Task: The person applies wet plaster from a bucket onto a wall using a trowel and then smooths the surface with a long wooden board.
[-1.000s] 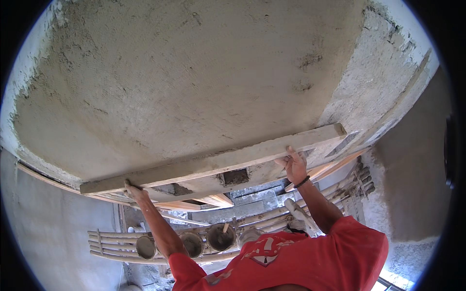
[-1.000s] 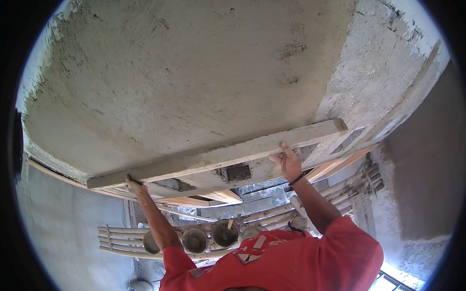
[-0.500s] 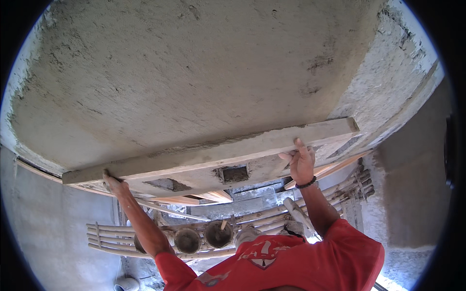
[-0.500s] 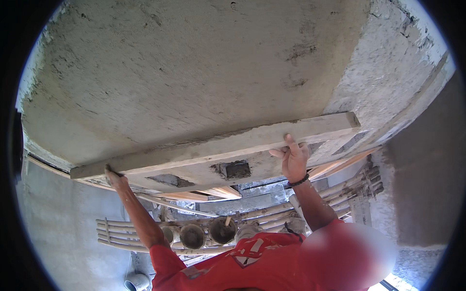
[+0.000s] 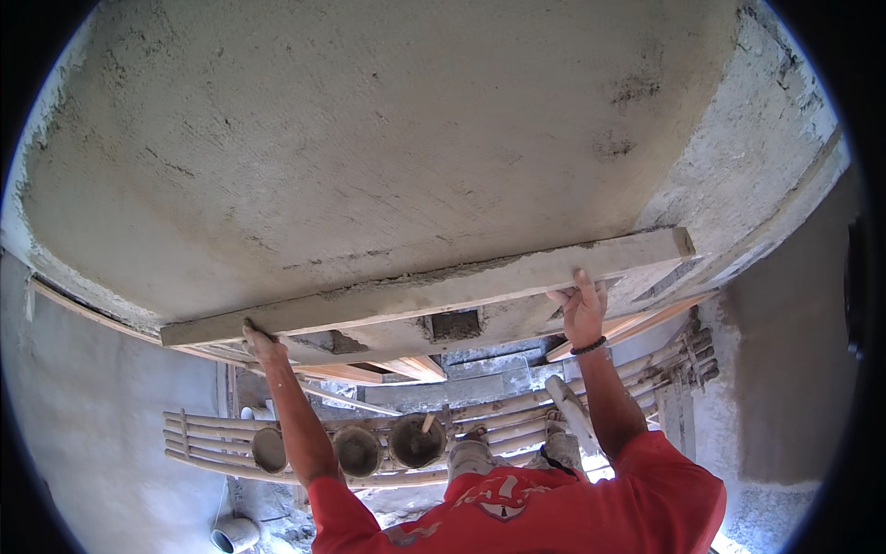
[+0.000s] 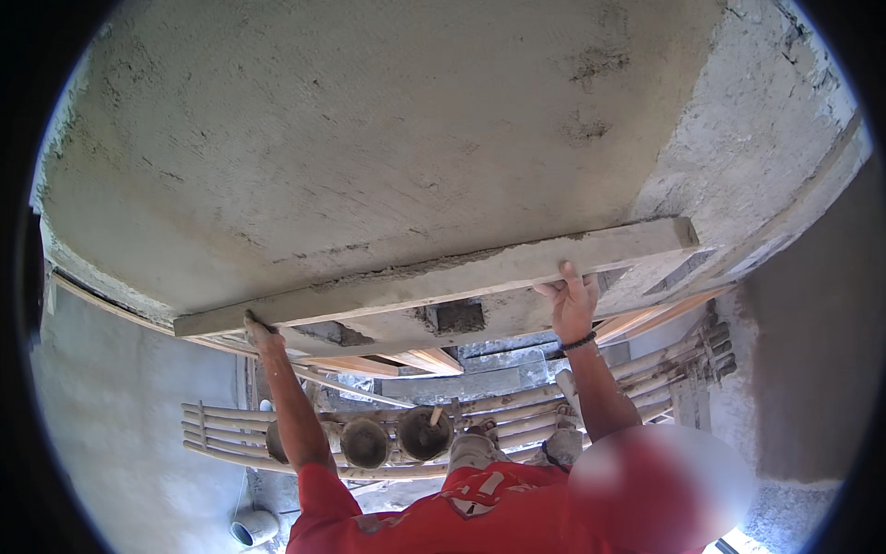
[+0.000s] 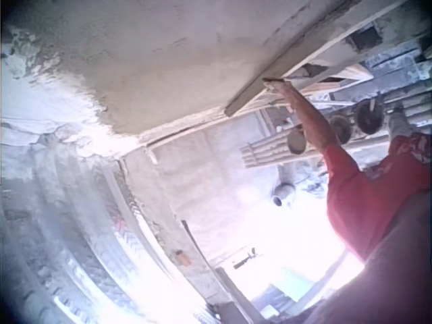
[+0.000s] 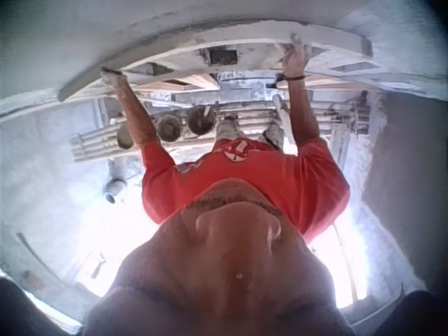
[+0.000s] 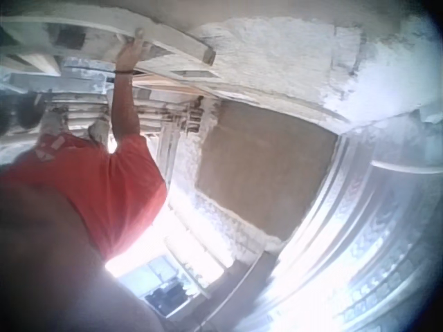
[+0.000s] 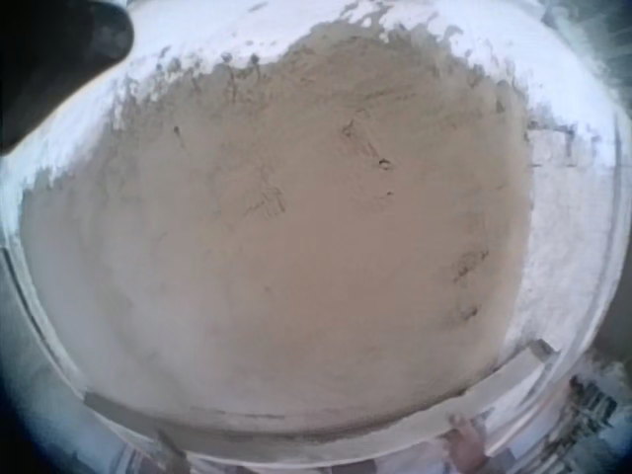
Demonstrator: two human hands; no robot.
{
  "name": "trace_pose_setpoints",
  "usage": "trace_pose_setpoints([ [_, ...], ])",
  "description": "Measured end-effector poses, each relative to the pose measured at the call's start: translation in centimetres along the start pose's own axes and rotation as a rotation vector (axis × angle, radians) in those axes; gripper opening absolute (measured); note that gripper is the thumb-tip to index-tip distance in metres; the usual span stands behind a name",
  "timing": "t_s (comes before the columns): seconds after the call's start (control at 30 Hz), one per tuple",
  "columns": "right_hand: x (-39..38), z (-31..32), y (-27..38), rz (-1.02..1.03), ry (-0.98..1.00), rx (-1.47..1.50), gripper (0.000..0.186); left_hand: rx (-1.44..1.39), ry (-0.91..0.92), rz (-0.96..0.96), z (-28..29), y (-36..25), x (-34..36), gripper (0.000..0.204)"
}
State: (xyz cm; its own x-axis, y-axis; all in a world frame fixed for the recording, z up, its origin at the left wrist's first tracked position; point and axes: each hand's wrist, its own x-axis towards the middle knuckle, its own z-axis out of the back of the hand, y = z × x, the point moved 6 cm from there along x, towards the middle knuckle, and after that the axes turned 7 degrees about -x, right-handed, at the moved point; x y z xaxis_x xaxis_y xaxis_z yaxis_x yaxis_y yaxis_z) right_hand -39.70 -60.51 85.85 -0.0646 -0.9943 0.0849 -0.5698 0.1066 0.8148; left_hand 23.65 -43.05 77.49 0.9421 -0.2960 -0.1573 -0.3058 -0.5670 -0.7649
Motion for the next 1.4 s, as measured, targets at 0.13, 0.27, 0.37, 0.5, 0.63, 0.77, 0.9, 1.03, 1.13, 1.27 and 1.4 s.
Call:
trace_pose_setpoints([
  [0.13,-0.2,2.5,-2.9,-0.041,-0.020,0.006,0.028,0.019,-0.094,-0.004,3.3,3.0,0.8,0.039],
  [0.27,-1.2,6.9,-6.0,-0.079,-0.046,0.038,0.026,-0.051,-0.068,0.016,4.3,7.5,-1.2,0.036],
  [0.37,-1.8,9.3,-8.8,-0.162,-0.055,0.050,0.024,-0.168,0.009,0.068,7.9,10.0,-0.8,0.028],
  [0.5,-2.4,14.9,-12.3,-0.243,-0.061,0.087,0.020,-0.119,-0.019,0.070,9.5,14.1,-2.4,0.028],
  [0.63,-2.9,17.1,-15.6,-0.358,-0.042,0.108,0.016,-0.105,0.036,0.099,12.4,15.4,-1.3,0.048],
  [0.77,-1.9,18.7,-17.0,-0.280,-0.042,0.080,0.015,-0.133,0.055,0.110,11.4,16.4,-1.2,0.048],
  [0.9,-0.1,17.2,-17.0,-0.217,-0.019,0.088,0.017,-0.162,0.000,0.099,10.1,15.4,-0.8,0.051],
  [1.03,0.0,15.5,-15.7,-0.195,-0.036,0.089,0.022,-0.102,-0.154,0.036,8.0,14.2,-2.6,0.032],
  [1.13,0.2,13.0,-14.0,-0.138,-0.051,0.098,0.026,-0.144,-0.073,0.026,7.1,11.3,-1.9,0.063],
  [1.27,0.7,11.2,-10.4,-0.060,-0.070,0.094,0.029,-0.105,-0.123,-0.007,3.4,8.3,-3.8,0.051],
  [1.4,0.8,6.5,-5.4,0.018,-0.066,0.108,0.028,-0.118,-0.013,-0.028,-0.5,3.3,-4.2,0.048],
])
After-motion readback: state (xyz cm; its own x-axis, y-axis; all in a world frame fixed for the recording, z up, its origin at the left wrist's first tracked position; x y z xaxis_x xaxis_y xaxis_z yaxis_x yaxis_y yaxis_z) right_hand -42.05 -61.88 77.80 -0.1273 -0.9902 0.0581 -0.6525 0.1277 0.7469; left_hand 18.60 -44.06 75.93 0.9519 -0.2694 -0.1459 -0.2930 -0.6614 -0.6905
